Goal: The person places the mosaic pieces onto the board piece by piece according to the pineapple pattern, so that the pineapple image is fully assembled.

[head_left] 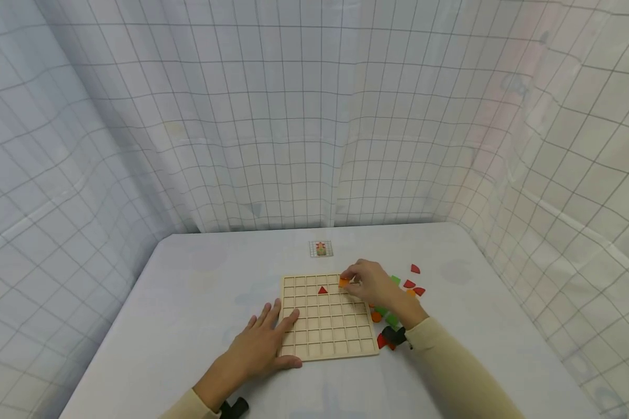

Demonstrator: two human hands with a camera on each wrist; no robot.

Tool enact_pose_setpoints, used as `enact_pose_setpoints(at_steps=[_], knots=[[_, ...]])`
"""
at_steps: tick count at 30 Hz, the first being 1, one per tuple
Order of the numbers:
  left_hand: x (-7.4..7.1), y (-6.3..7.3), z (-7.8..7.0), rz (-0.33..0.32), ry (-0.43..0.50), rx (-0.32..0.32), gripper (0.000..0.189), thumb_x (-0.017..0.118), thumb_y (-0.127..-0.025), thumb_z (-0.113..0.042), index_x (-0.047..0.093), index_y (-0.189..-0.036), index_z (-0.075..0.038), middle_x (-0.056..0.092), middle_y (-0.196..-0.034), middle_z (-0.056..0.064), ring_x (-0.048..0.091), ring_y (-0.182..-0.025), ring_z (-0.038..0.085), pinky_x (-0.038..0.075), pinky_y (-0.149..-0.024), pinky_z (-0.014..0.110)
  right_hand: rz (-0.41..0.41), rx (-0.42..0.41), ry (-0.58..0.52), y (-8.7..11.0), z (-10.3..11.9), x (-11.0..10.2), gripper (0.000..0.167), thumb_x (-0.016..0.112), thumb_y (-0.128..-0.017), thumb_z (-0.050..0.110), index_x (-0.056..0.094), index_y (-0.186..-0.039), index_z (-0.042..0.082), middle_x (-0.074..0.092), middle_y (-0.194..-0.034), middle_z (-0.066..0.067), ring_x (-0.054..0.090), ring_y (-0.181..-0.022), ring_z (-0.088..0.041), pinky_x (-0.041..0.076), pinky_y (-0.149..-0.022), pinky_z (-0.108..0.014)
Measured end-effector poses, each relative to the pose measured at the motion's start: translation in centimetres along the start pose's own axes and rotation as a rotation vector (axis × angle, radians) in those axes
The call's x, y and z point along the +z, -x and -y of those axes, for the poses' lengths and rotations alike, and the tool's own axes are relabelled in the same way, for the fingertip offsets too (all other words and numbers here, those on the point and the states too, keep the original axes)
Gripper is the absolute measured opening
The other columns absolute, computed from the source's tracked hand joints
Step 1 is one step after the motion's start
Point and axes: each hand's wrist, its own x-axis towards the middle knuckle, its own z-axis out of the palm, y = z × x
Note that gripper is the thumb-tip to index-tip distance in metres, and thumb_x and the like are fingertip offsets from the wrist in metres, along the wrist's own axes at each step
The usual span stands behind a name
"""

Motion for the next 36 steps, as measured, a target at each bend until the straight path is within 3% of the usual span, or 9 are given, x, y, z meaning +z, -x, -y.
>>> enact_pose_setpoints(at_steps=[15,22,26,36], knots=[[-0.1,0.0,0.0,0.004,0.001,-0.004,0.112,0.086,-0.093,-0.075,0.045,-0.181,-0.019,0.030,-0.188,0.035,0.033,-0.175,0.059,0.042,-0.132,0.079,0.037,-0.091,-0.011,-0.5,1.7,1.1,0.015,0.089,-0.104,0.012,0.087,-0.119,0.011,0.082,-0.112,-0.003,0.074,-0.100,-0.018,0.062,-0.088,-0.030],[0.0,0.1,0.1,0.003,-0.003,0.010,0.112,0.085,-0.094,-0.076,0.045,-0.181,-0.019,0.030,-0.187,0.037,0.036,-0.173,0.061,0.043,-0.130,0.080,0.078,-0.073,-0.061,-0.2,1.9,1.7,0.012,0.089,-0.105,0.015,0.089,-0.117,0.013,0.081,-0.112,-0.002,0.070,-0.096,-0.015,0.060,-0.085,-0.026],[0.1,0.0,0.1,0.001,-0.008,0.011,0.112,0.085,-0.093,-0.076,0.045,-0.181,-0.018,0.031,-0.187,0.037,0.036,-0.173,0.061,0.044,-0.130,0.080,0.067,-0.106,-0.073,-0.2,1.9,2.1,0.009,0.088,-0.106,0.015,0.089,-0.114,0.013,0.080,-0.111,-0.002,0.072,-0.097,-0.016,0.062,-0.088,-0.029],[0.0,0.0,0.0,-0.001,-0.014,0.007,0.111,0.086,-0.094,-0.074,0.046,-0.180,-0.017,0.031,-0.187,0.037,0.036,-0.173,0.060,0.044,-0.130,0.079,0.071,-0.132,-0.044,-0.5,1.9,2.4,0.005,0.088,-0.106,0.015,0.090,-0.111,0.014,0.079,-0.111,-0.002,0.069,-0.095,-0.014,0.057,-0.083,-0.025]])
